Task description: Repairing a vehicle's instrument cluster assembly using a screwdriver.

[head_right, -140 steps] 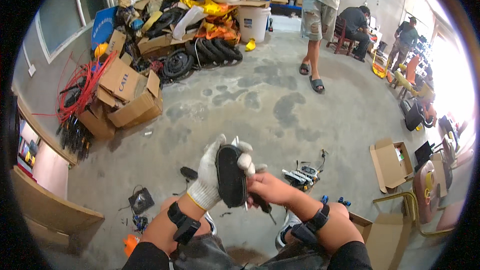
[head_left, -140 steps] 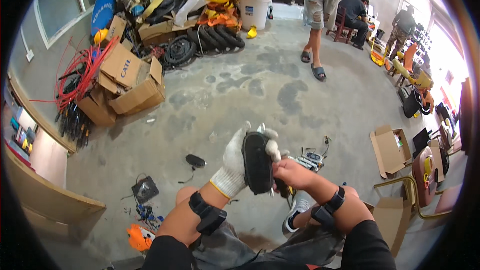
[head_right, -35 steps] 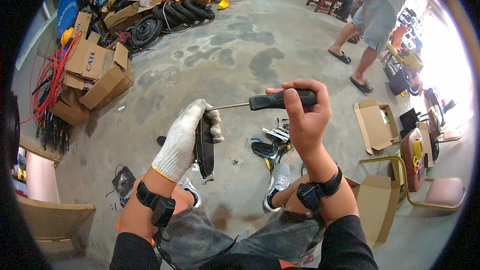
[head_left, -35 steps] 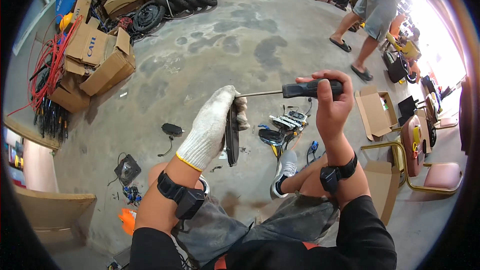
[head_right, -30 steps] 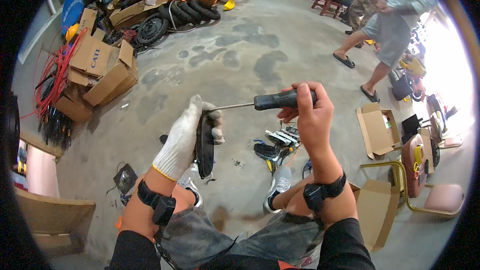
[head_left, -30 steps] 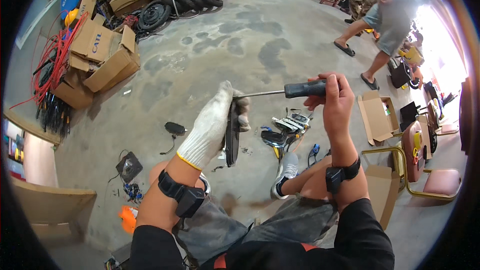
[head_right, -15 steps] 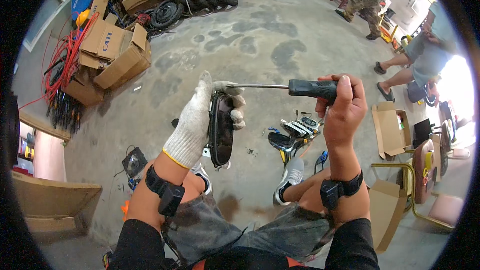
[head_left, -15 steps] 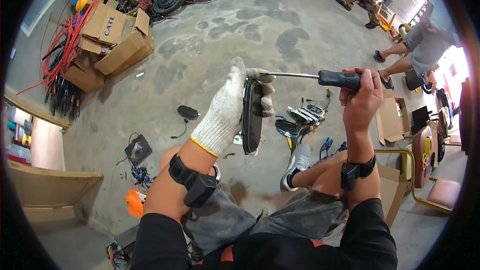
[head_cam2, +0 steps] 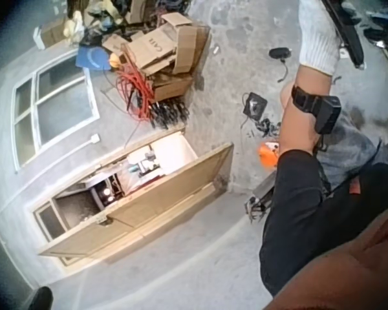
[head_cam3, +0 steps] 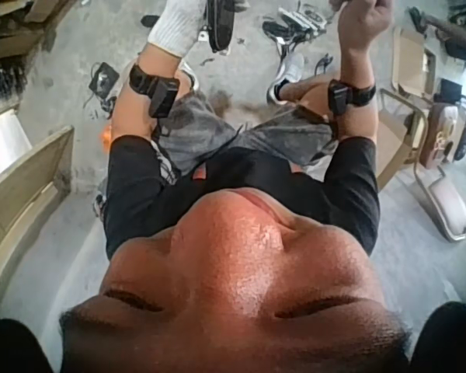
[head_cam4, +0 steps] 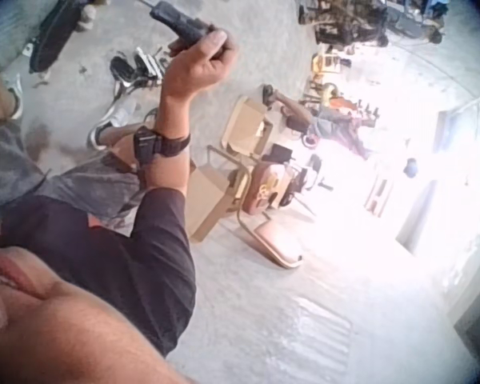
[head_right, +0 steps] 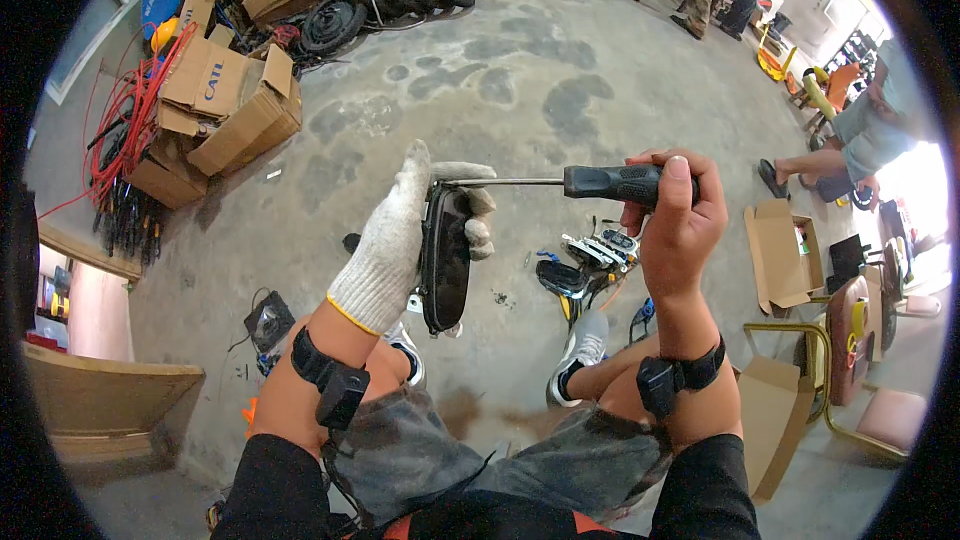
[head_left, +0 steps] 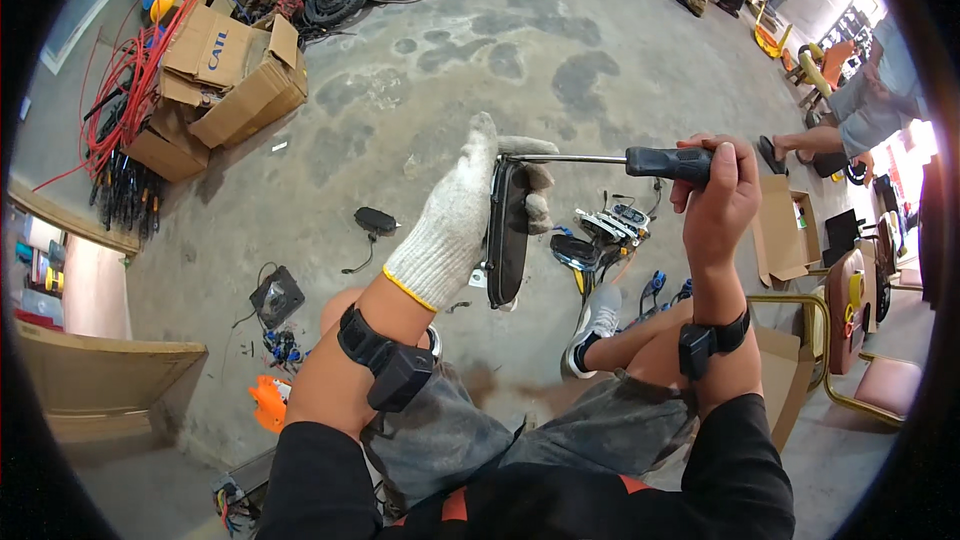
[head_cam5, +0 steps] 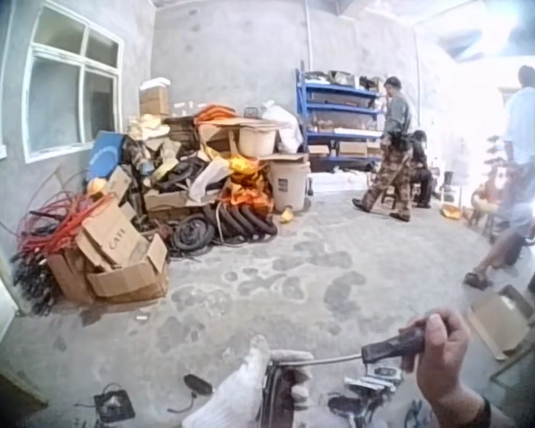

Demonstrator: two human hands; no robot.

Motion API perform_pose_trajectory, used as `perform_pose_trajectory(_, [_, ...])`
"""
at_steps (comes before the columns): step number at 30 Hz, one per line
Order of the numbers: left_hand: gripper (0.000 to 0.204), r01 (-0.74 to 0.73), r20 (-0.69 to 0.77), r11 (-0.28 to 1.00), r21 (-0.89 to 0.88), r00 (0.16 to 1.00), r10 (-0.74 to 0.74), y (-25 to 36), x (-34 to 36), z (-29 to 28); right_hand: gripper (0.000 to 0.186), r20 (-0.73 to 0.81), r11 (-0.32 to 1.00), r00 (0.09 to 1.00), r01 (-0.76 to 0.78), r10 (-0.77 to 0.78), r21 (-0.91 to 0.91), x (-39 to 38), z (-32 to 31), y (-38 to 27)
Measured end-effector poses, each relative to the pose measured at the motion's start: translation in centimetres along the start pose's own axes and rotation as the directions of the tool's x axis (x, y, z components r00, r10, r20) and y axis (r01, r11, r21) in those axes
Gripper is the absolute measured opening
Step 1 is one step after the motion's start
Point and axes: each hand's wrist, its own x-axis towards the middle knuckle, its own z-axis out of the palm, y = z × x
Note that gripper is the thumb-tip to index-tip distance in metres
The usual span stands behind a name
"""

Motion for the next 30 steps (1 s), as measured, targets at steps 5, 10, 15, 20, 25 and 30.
perform_pose_trajectory(5, [0.069,-0.011,-0.065,0.997,0.072,0.998,0.016,0.2,-0.1,0.5,0.028,0.042,0.999,0.999,0.034,-0.033,-0.016,0.1,-0.3,0.6])
perform_pose_trajectory(10, [0.066,-0.100,-0.160,0.901,0.422,0.970,0.183,-0.6,0.0,-0.2,0.049,0.125,0.936,0.943,-0.276,0.308,-0.219,0.7,-1.2,-1.7])
perform_pose_trajectory(15, [0.066,-0.084,-0.217,0.909,0.408,0.958,0.186,-0.7,-0.9,-0.2,0.065,0.272,0.759,0.720,-0.530,0.638,-0.379,1.7,-1.9,-0.6])
perform_pose_trajectory(20, [0.061,-0.144,-0.192,0.879,0.455,0.948,0.254,-0.3,-0.8,0.0,0.053,0.304,0.846,0.790,-0.488,0.532,-0.213,0.6,-1.7,-0.5])
perform_pose_trajectory(25, [0.058,-0.111,-0.197,0.933,0.343,0.963,0.187,0.1,-1.1,-0.3,0.026,0.337,0.971,0.913,-0.193,0.231,-0.142,-0.5,-1.0,-1.2])
perform_pose_trajectory(30, [0.058,-0.058,-0.188,0.985,0.164,0.978,0.089,-0.2,-0.8,0.4,0.030,0.444,0.989,0.895,0.098,-0.038,-0.114,0.6,-2.1,-0.8])
